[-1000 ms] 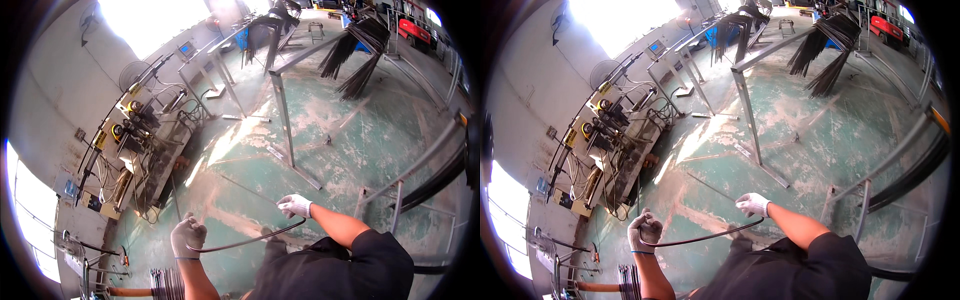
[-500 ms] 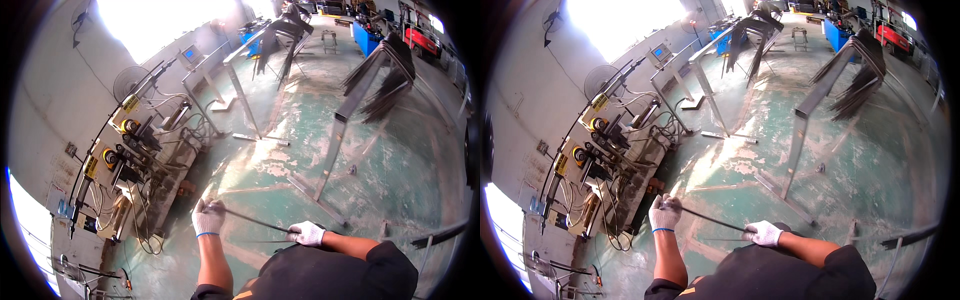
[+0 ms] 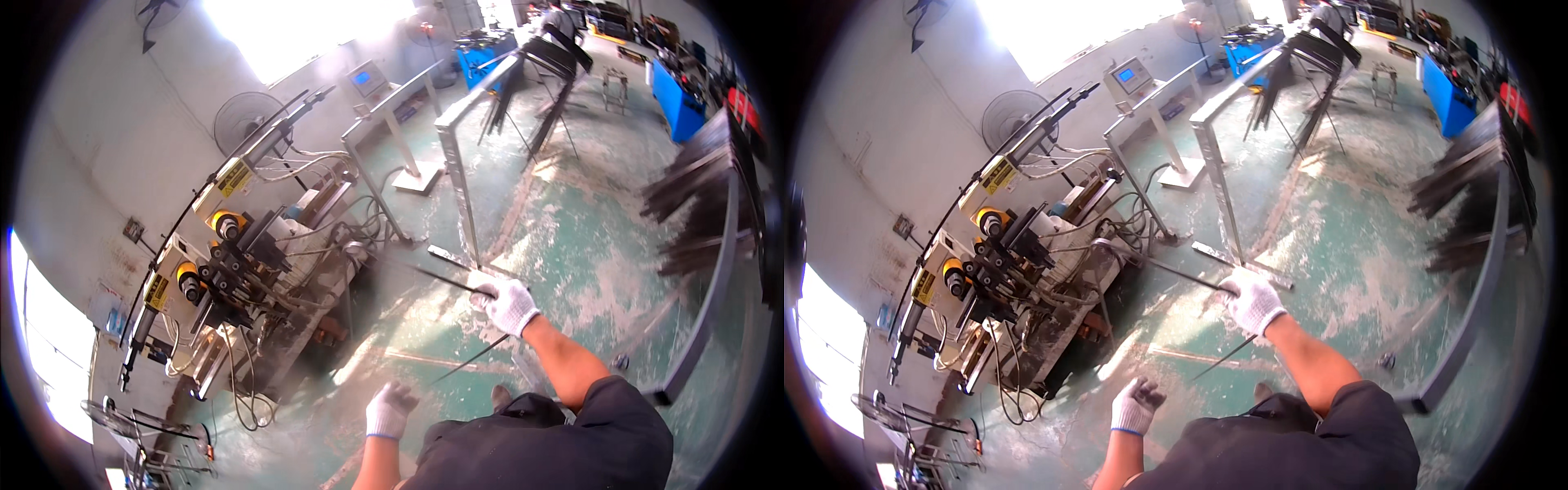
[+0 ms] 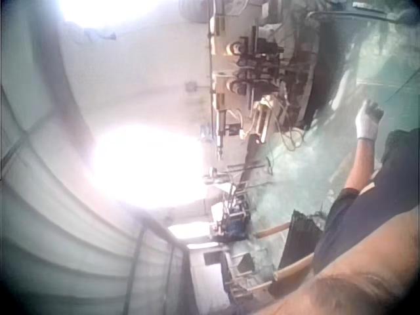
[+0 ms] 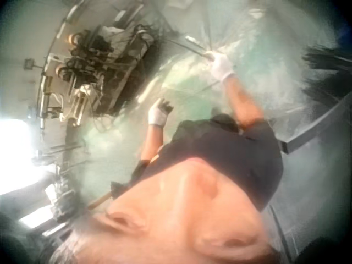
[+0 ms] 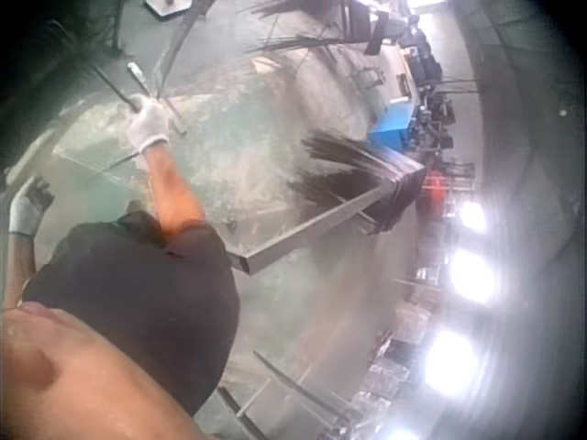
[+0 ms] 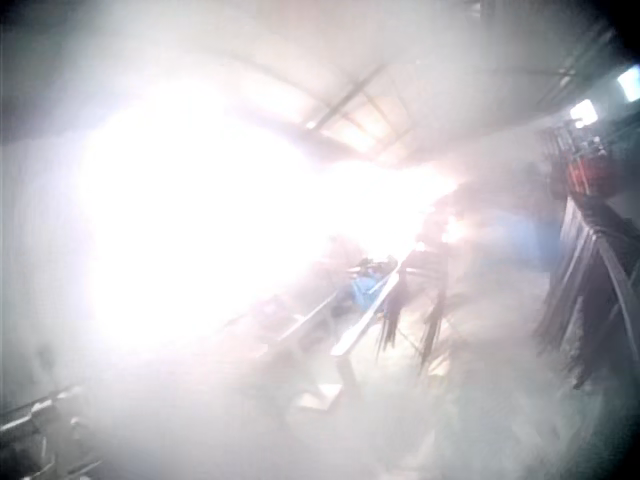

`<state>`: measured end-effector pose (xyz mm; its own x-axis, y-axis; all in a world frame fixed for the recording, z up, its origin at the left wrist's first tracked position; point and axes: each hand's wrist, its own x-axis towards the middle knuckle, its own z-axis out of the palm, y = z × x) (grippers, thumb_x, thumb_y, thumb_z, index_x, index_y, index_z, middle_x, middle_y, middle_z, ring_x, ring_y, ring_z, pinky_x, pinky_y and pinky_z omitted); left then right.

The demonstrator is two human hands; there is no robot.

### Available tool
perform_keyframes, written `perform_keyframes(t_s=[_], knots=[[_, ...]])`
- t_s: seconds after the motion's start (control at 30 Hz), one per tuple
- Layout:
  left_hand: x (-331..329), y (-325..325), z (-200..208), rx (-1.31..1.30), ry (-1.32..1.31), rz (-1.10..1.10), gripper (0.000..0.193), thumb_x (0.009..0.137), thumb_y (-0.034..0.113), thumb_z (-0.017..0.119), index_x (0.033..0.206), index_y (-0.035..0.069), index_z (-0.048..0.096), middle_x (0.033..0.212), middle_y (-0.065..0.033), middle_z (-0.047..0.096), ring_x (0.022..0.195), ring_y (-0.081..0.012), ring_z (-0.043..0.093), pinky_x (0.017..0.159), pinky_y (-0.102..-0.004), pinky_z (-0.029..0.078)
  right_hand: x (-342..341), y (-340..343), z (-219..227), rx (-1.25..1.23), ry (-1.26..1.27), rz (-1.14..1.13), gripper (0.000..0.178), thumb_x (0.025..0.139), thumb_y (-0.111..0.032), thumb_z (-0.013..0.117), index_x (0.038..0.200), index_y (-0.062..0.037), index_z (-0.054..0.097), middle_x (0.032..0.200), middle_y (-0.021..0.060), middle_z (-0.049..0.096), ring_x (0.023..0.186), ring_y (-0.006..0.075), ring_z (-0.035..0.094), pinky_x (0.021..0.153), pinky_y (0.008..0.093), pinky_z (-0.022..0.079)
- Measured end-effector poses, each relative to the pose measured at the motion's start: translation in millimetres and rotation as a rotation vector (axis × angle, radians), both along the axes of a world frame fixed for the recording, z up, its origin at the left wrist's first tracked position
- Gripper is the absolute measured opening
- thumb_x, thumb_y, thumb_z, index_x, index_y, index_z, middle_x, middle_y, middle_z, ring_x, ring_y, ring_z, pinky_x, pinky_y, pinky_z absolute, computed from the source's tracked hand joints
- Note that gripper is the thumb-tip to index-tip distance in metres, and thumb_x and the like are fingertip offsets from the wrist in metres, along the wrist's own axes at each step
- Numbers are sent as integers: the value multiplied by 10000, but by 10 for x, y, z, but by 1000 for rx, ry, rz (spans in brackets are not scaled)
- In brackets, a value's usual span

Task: The person repeatedly picks up bundles of long metal rods, feeds them into a bending machine, and removes the bent rods. They place the finished pieces into a metal rack and occasionally measure a single bent rod with a tape measure.

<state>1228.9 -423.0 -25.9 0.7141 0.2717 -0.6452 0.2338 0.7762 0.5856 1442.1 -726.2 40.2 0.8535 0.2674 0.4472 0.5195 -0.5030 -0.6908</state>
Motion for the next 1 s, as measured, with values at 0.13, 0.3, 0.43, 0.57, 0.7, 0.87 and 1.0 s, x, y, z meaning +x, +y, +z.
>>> perform_keyframes(t_s=[0.13,0.3,0.43,0.57,0.7,0.87,1.0], knots=[[335,297,-405,-17,184,241,154,1014,189,609,1048,40,623,872,-158,675,724,-342,603,790,-533,543,1154,49,417,-23,126,-41,207,946,-302,755,1043,-123,792,918,174,756,826,377,737,729,443,578],[638,1122,-1590,-60,216,263,309,1039,227,577,1281,41,532,1242,-244,614,940,-434,582,865,-636,506,2424,55,653,-158,94,-187,205,938,-279,748,1066,-125,793,931,164,762,855,365,741,765,430,576],[1405,1382,-1720,-58,182,250,271,1034,223,581,1237,48,542,1130,-221,641,895,-440,603,802,-630,520,3420,-248,801,-283,-24,-358,232,932,-326,742,1078,-155,800,1019,161,766,968,370,736,845,450,573],[1950,1515,-1452,44,148,257,248,1025,206,597,1233,76,559,1019,-199,671,824,-426,634,735,-608,543,4276,-543,1024,-235,5,-480,243,940,-300,746,1089,-114,791,1012,164,771,965,343,749,836,435,573],[2343,1667,-1292,215,192,308,238,1008,157,617,1239,122,575,1002,-194,677,797,-399,649,686,-579,555,5105,-994,941,-300,-4,-664,307,937,-328,748,1150,-107,772,1081,181,762,1019,357,737,867,448,567],[1907,2046,-1991,-80,338,545,262,1006,169,614,1257,132,548,991,-176,659,758,-362,621,654,-548,541,6004,-1384,334,-689,-94,-1083,342,962,-334,682,1234,-143,762,1179,183,748,1093,381,710,959,445,568],[2231,1470,-1082,116,366,586,206,970,123,648,1126,68,525,805,-71,585,638,-235,563,577,-445,473,6121,-910,-619,-593,-105,-1208,603,1010,-535,573,1426,-103,628,1353,199,679,1140,411,690,953,564,541]])
